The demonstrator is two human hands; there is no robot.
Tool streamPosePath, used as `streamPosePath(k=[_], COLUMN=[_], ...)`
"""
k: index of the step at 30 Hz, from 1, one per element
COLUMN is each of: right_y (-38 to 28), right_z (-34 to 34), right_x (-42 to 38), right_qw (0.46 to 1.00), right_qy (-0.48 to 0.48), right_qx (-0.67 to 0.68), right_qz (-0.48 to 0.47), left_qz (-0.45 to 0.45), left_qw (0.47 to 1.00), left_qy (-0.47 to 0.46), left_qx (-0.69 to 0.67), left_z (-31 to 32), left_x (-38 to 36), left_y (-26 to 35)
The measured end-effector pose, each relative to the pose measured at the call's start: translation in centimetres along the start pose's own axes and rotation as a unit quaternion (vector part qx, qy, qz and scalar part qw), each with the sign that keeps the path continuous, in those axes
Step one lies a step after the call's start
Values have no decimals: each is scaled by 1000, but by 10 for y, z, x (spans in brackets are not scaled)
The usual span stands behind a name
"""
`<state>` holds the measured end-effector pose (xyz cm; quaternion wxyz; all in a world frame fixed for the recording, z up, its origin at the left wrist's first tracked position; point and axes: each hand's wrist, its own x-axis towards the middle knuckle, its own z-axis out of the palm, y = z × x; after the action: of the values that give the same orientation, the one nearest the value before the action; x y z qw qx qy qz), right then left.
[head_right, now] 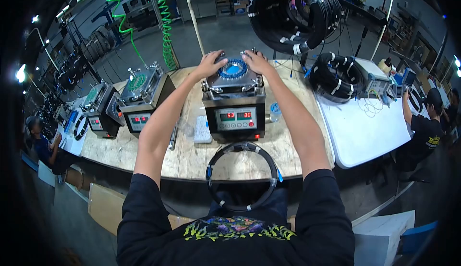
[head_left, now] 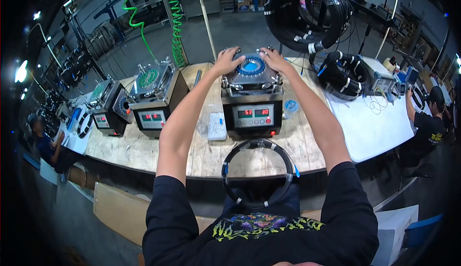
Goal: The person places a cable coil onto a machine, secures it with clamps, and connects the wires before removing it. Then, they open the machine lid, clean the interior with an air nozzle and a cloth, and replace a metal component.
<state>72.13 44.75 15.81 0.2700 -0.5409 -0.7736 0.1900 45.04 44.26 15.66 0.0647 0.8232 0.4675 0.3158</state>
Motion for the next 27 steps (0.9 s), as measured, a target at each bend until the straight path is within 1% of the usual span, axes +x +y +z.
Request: streamPosePath(k=[1, 3, 4, 6, 7, 8, 9, 10, 11, 13, 15, 17, 19, 20, 21, 23, 24, 26, 27], right_y=[11, 36, 32, 26, 28, 30, 29, 27, 24, 47, 54, 56, 64, 67, 65, 54, 37, 36, 30], right_z=[4, 12, 6, -5, -4, -2, -4, -6, -9, -1, 2, 5, 9, 13, 17, 22, 19, 23, 19], right_x=[1, 1, -14, -53, -68, -85, -107, -130, -156, -188, -231, -271, -297, -311, -326, -349, -358, -369, -373], right_qw=[1000, 992, 988, 964, 962, 959, 958, 956, 955, 965, 954, 941, 944, 944, 947, 946, 953, 960, 961], right_qy=[10, 33, 15, -18, 6, 30, 33, 36, 17, -64, -172, -227, -252, -266, -269, -270, -272, -248, -240], right_qx=[18, 38, 109, 249, 256, 263, 272, 281, 293, 253, 243, 248, 213, 195, 171, 121, 82, 49, 34], right_qz=[-15, -114, -108, -95, -97, -100, -86, -71, -39, -19, 28, 33, 3, -10, -49, -128, -106, -124, -130], left_qz=[7, -48, -74, -62, -57, -57, -56, -67, -78, -78, -92, -83, -87, 18, -20, -14, 5, 43, 45], left_qw=[1000, 994, 988, 969, 954, 962, 968, 972, 975, 985, 972, 936, 920, 947, 938, 946, 950, 955, 952], left_qy=[2, 5, 9, 45, 63, 80, 98, 91, 84, 33, -83, -274, -332, -281, -331, -322, -312, -294, -304], left_qx=[-24, -97, -132, -237, -288, -256, -224, -208, -192, -151, -201, -205, -188, -155, -103, -44, -27, 5, 9], left_z=[-4, -14, -17, -26, -28, -29, -29, -36, -41, -34, -17, -18, -15, -3, -16, -14, -15, -16, -18], left_x=[-6, -28, -39, -68, -87, -107, -129, -152, -177, -223, -272, -306, -337, -351, -350, -358, -359, -363, -365], left_y=[5, 17, 20, 21, 20, 20, 22, 34, 45, 44, 42, 64, 88, 86, 105, 109, 110, 113, 117])
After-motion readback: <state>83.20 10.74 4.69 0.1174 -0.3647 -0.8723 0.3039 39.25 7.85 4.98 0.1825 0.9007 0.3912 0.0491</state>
